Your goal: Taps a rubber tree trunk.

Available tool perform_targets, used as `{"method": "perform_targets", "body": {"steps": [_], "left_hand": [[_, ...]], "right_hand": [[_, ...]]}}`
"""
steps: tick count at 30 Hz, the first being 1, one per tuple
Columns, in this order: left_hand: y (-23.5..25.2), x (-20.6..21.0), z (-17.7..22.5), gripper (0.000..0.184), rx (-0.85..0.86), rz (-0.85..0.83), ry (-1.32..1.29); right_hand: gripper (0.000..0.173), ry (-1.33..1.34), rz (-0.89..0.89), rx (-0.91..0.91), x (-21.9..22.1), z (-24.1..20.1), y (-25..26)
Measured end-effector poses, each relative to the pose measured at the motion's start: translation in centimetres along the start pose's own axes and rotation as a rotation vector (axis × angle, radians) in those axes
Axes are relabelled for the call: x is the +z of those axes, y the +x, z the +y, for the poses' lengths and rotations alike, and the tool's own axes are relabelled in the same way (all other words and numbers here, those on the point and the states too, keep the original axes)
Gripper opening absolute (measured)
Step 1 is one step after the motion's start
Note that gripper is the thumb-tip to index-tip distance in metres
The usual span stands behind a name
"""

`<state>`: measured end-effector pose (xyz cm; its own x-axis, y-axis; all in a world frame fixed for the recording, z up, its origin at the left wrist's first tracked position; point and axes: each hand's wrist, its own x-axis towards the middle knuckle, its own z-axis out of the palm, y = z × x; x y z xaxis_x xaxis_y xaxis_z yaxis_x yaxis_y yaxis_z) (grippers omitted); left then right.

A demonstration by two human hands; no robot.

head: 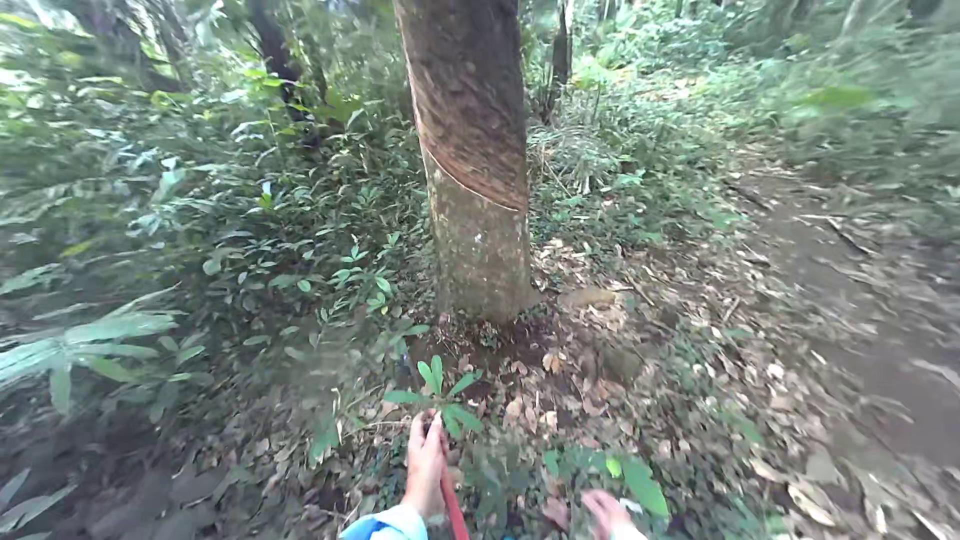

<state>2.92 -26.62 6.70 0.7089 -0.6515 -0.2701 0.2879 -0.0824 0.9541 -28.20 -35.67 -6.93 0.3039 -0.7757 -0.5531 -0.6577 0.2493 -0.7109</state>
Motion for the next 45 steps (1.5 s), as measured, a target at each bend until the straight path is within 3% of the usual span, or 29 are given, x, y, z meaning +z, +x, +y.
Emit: {"method": "perform_targets", "body": {"steps": [2, 4, 6, 8, 12, 14, 18, 21, 23, 25, 27, 29, 31, 34, 38, 45], "left_hand": [[2.1, 3.0, 2.3, 0.028, -0.002, -0.023, -0.041], [4.0, 5.2, 4.2, 0.032, -0.005, -0.033, -0.081], [5.9, 6.7, 5.1, 0.035, 0.014, -0.024, -0.11], [8.5, 8.0, 5.4, 0.039, 0.041, 0.003, -0.13], [16.4, 10.7, 6.8, 0.041, 0.097, 0.0, -0.11], [21.1, 12.8, 8.1, 0.043, 0.119, -0.054, -0.082], [32.6, 17.0, 12.1, 0.05, 0.226, -0.211, 0.062], [42.1, 19.4, 17.0, 0.071, 0.339, -0.254, 0.309], [47.5, 20.8, 20.2, 0.078, 0.552, -0.19, 0.477], [52.6, 22.4, 22.6, 0.067, 0.991, -0.131, 0.578], [57.5, 24.2, 24.7, 0.059, 1.41, -0.182, 0.626], [61.4, 26.0, 26.2, 0.067, 1.606, -0.321, 0.652], [64.8, 27.4, 27.3, 0.071, 1.671, -0.406, 0.667], [69.3, 28.9, 28.8, 0.078, 1.695, -0.388, 0.667], [74.2, 29.7, 31.8, 0.08, 1.712, -0.382, 0.656], [83.1, 30.4, 34.6, 0.083, 1.728, -0.426, 0.517]], "right_hand": [[0.035, 0.066, -0.12, -0.185, -0.3, -8.7, 4.9], [0.036, 0.002, -0.379, -0.328, -0.3, -18.9, 5.7], [0.058, -0.109, -0.59, -0.476, 0.7, -25.8, 5.7], [0.081, -0.124, -0.661, -0.591, 2.2, -28.2, 7.1], [0.064, -0.042, -0.519, -0.587, 2.7, -31.0, 11.8], [0.065, -0.017, -0.433, -0.569, 1.6, -33.3, 15.5], [0.075, 0.054, -0.296, -0.589, -1.9, -41.2, 23.0], [0.078, 0.079, -0.205, -0.584, -3.9, -48.6, 29.1], [0.078, 0.139, -0.183, -0.591, -4.6, -53.2, 32.7], [0.077, 0.281, -0.196, -0.613, -4.8, -57.0, 35.9], [0.073, 0.331, -0.185, -0.644, -5.2, -59.7, 38.9], [0.07, 0.291, -0.126, -0.66, -5.8, -62.1, 41.6], [0.065, 0.253, -0.034, -0.721, -6.5, -64.7, 44.4], [0.06, 0.17, -0.013, -0.869, -7.8, -68.1, 48.3], [0.033, 0.127, -0.021, -0.846, -7.7, -72.6, 51.9], [0.025, -0.213, 0.303, -0.961, -6.0, -79.8, 57.0]]}}
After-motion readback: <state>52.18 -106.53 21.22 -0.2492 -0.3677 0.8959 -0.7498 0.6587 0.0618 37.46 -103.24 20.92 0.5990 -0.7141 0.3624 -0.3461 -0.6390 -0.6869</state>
